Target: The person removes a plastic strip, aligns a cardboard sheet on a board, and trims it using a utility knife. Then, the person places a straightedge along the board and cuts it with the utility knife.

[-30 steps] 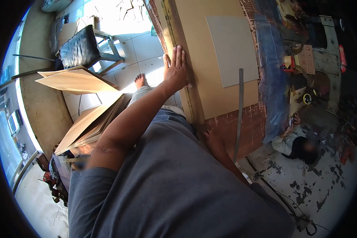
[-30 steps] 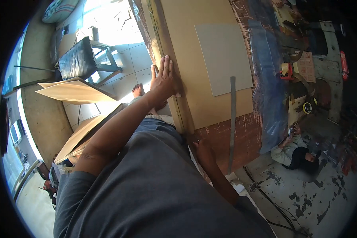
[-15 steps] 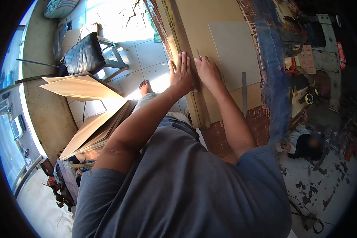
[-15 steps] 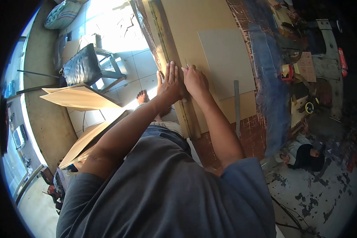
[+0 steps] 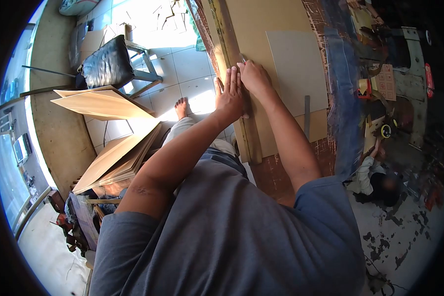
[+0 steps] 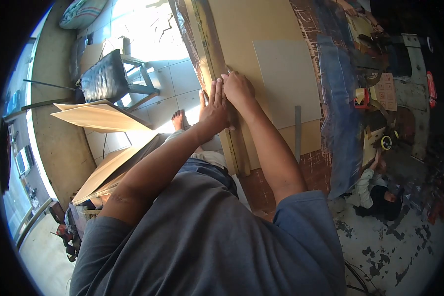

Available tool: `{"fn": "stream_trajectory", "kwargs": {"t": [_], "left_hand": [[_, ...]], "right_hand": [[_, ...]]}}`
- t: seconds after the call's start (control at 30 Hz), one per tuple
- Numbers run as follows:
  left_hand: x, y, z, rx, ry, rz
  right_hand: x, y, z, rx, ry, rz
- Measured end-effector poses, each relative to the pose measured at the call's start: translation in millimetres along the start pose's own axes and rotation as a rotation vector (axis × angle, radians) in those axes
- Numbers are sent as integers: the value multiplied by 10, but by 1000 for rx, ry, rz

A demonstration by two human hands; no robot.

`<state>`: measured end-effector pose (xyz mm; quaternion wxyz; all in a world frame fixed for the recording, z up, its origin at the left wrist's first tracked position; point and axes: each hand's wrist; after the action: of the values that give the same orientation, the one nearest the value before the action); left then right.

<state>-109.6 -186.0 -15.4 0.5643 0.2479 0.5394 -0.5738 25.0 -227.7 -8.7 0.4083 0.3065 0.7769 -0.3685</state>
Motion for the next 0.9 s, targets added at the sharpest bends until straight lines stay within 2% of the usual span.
{"fn": "stream_trajectory", "kwargs": {"t": [0.3, 0.5, 0.9], "left_hand": [[-8, -1, -13, 13, 2, -1], [40, 0, 8, -5, -22, 24], [19, -16, -15, -1, -13, 24]], "right_hand": [[40, -227, 123, -60, 13, -38], [59, -867, 294, 13, -20, -62], [300, -2232, 903, 18, -8, -92]]}}
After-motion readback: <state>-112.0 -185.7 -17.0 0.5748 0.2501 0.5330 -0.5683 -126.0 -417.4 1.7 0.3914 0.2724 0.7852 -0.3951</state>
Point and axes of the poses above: each hand's wrist, its own y-axis towards the middle knuckle, its own x-axis out of the palm, z = x × y, and after that the axes turned 3 degrees about z, right-handed
